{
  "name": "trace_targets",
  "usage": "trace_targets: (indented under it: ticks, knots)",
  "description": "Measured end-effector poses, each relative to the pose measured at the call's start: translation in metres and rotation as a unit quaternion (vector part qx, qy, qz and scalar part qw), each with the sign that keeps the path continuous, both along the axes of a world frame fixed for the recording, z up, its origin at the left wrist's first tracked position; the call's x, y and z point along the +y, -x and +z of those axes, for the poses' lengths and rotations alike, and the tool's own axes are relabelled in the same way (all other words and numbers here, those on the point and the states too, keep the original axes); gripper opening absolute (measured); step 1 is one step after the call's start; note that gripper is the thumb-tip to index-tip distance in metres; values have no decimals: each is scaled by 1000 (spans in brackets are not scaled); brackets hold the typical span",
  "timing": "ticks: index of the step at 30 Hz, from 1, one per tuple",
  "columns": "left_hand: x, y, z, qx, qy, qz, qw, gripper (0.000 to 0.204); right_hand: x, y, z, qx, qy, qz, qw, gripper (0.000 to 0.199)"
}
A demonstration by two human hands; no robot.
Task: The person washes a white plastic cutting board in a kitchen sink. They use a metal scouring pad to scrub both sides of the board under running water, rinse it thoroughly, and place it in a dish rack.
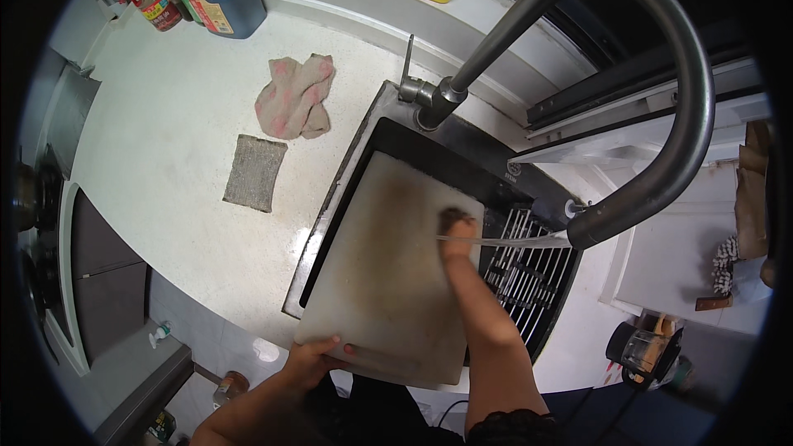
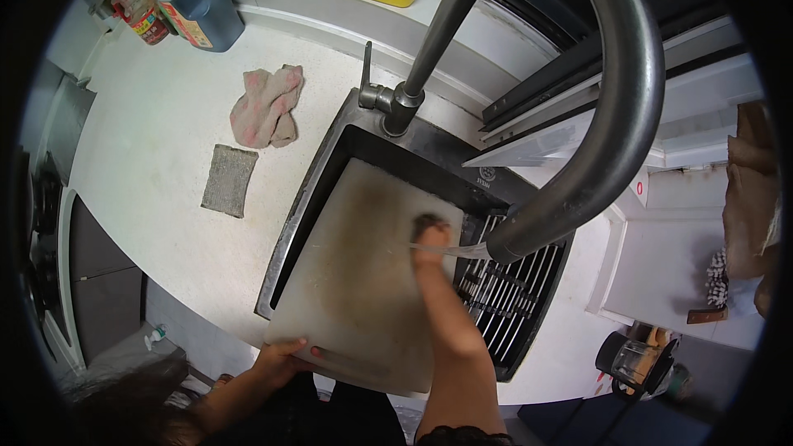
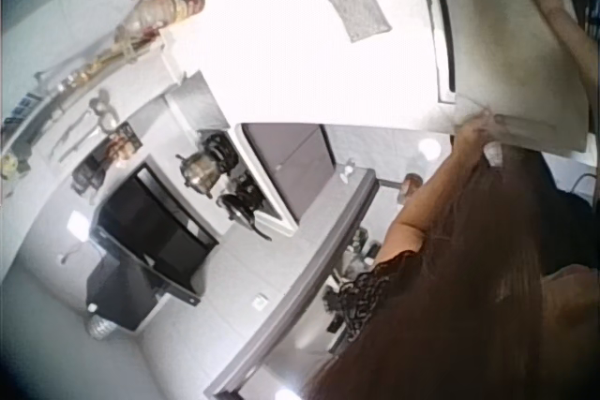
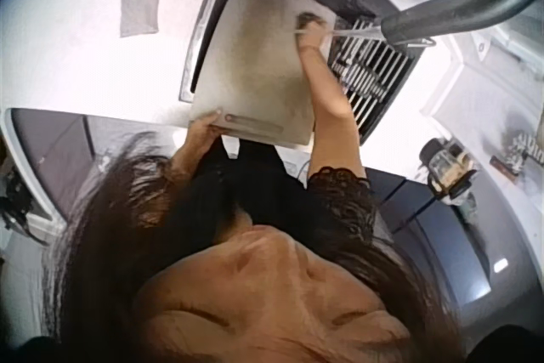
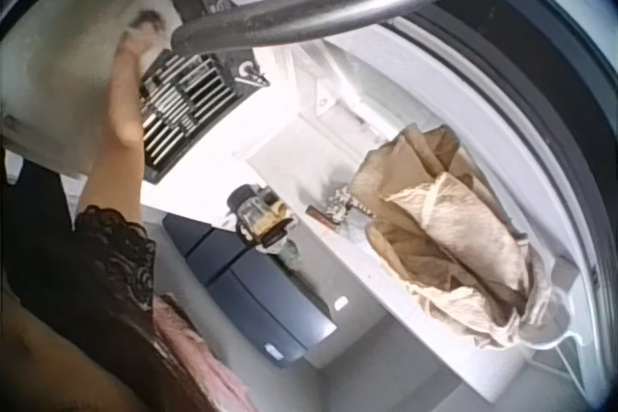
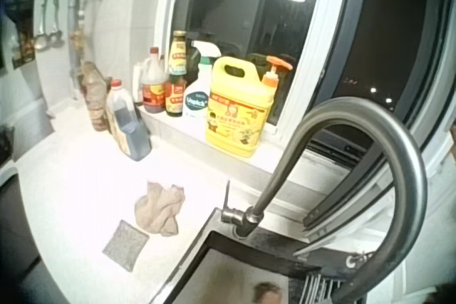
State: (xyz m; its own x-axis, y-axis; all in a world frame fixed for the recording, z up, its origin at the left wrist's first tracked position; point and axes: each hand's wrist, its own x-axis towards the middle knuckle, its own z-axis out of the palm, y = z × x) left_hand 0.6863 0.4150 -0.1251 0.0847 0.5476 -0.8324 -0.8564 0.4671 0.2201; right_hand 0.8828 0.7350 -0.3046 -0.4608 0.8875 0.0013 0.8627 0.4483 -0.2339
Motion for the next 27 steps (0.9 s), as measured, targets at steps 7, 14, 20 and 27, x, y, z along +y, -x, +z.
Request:
trace_targets:
  ticks: [7,14,20,27]
  knots:
    - [5,1,12,-5,25,-2,1000,45,15,-17,-20,-20,8,27,999,19]
    - [0,0,5,5,47,-3,999,42,-76,47,56,130,-11,141,981,19]
    - [3,1,1,0,32,-16,999,44,24,-41,-38,60,-13,-102,993,13]
    - [1,0,3,16,38,-11,999,46,-91,66,62,195,-37,200,959,7]
